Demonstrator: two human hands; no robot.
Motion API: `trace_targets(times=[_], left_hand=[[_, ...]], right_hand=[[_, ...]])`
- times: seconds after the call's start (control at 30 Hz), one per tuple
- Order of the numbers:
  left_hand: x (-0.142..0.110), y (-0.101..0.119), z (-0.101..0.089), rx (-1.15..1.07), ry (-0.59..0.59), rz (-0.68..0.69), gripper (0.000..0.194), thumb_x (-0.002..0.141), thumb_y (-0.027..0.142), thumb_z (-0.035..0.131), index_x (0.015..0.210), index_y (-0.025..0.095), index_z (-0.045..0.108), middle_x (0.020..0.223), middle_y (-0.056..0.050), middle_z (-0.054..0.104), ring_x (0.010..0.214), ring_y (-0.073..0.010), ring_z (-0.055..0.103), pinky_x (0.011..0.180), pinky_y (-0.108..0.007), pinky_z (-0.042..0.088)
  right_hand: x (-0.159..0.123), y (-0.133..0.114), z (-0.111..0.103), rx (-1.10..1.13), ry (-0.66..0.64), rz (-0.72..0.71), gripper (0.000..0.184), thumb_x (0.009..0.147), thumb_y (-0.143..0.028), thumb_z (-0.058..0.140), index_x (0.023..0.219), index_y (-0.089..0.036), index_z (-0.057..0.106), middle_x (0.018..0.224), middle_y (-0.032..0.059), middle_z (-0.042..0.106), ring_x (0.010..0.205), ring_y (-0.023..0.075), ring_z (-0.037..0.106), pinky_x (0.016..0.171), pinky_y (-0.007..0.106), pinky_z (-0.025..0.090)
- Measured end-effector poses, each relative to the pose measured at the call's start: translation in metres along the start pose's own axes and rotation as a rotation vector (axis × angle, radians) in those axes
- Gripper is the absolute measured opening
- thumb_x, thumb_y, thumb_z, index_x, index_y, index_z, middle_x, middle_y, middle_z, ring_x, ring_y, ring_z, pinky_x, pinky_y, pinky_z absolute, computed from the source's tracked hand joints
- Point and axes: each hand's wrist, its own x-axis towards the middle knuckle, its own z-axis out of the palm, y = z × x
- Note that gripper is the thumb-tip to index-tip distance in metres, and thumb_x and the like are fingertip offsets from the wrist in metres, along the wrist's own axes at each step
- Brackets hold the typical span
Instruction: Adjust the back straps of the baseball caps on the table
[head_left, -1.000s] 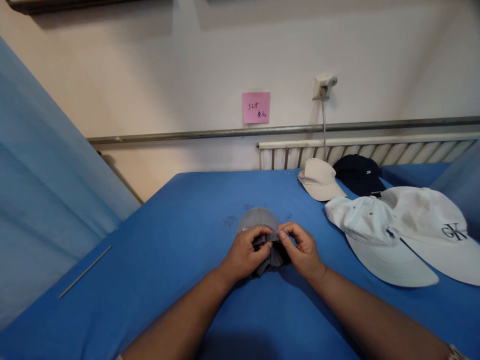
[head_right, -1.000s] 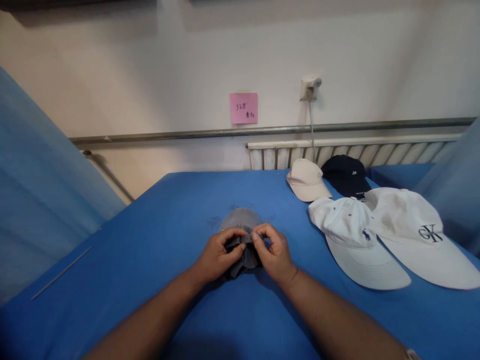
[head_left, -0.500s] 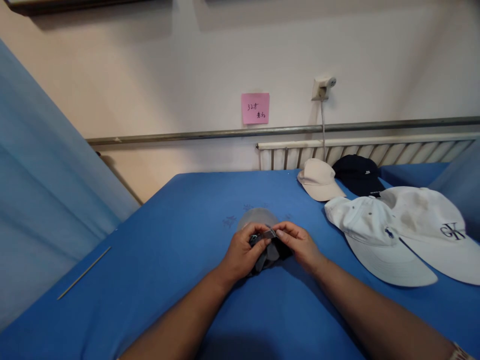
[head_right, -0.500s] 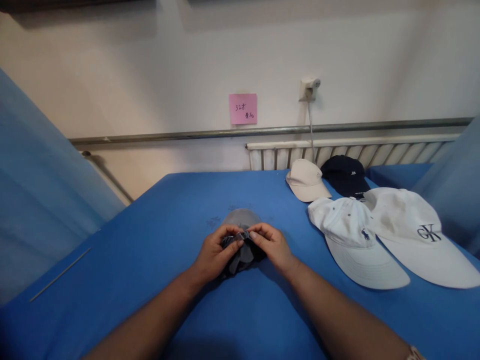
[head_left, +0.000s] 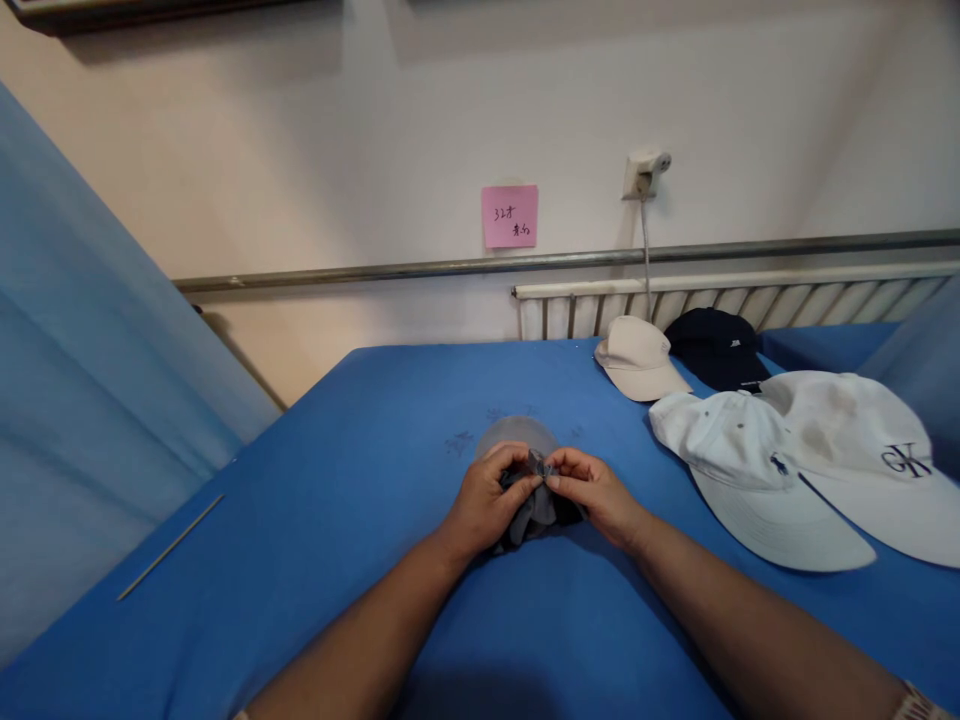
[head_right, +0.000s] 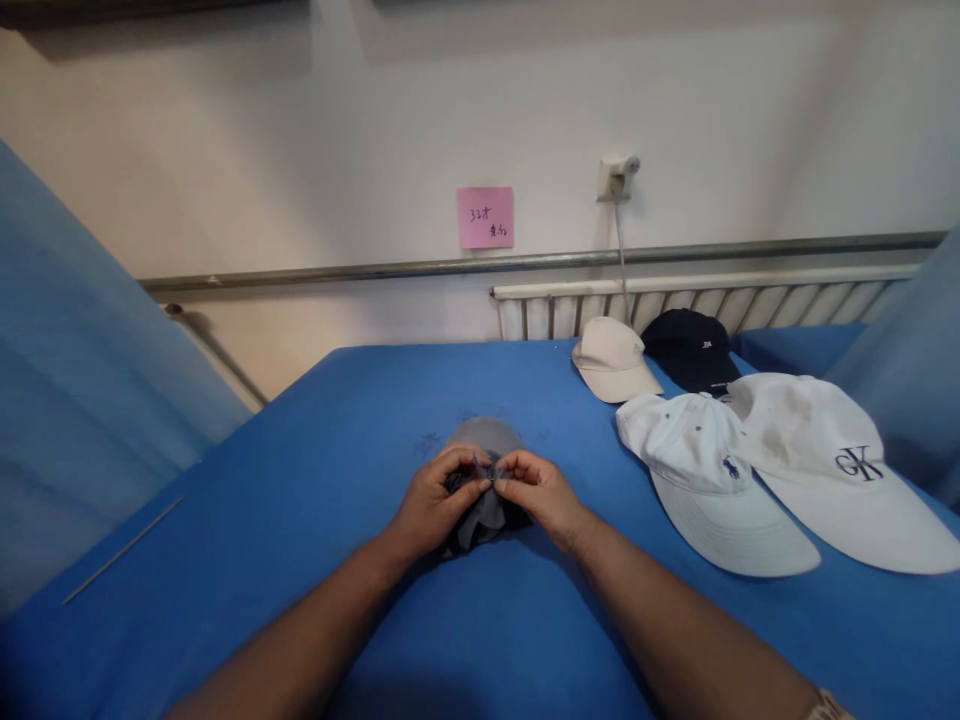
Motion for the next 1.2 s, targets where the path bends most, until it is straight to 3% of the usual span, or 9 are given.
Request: trace_targets(times=[0.2, 0.4, 0.83, 1.2], left_hand=[[0.0, 0.001, 0.0, -0.053, -0.062, -0.031, 0.015, 0.083, 0.023, 0.061, 0.096, 0.018, 0.066, 0.097, -0.006, 0.068, 0.092, -0.0184, 0.062, 0.087, -0.033, 0.048], [-0.001, -0.002, 0.001, -0.133, -0.03, -0.104, 0.014, 0.081, 0.025, 0.064, 0.093, 0.018, 0.067, 0.096, -0.005, 0.068, 0.09, -0.0179, 0.062, 0.086, -0.032, 0.048], [0.001, -0.009, 0.003, -0.453, -0.042, -0.263, 0.03, 0.075, 0.032, 0.072, 0.099, 0.015, 0.066, 0.095, -0.006, 0.068, 0.087, -0.018, 0.063, 0.083, -0.033, 0.05], [0.001, 0.004, 0.0, -0.587, -0.002, -0.322, 0.032, 0.07, 0.034, 0.078, 0.093, 0.015, 0.067, 0.094, -0.006, 0.067, 0.087, -0.0181, 0.063, 0.085, -0.034, 0.05]], right_hand=[[0.001, 0.0, 0.0, -0.02, 0.043, -0.005, 0.029, 0.068, -0.041, 0.078, 0.078, -0.019, 0.061, 0.069, -0.003, 0.062, 0.06, 0.0102, 0.053, 0.06, 0.023, 0.04], [0.001, -0.001, 0.0, -0.043, -0.002, -0.008, 0.037, 0.065, -0.044, 0.079, 0.086, -0.021, 0.059, 0.072, -0.0022, 0.062, 0.062, 0.0118, 0.056, 0.059, 0.025, 0.042], [0.002, 0.012, 0.003, -0.335, 0.214, -0.251, 0.026, 0.071, -0.039, 0.074, 0.086, -0.019, 0.067, 0.062, -0.0031, 0.057, 0.053, 0.0098, 0.044, 0.052, 0.024, 0.034], [-0.002, 0.008, 0.009, -0.377, 0.274, -0.295, 0.025, 0.072, -0.038, 0.073, 0.089, -0.02, 0.073, 0.074, 0.0027, 0.069, 0.06, 0.0136, 0.055, 0.057, 0.027, 0.045]])
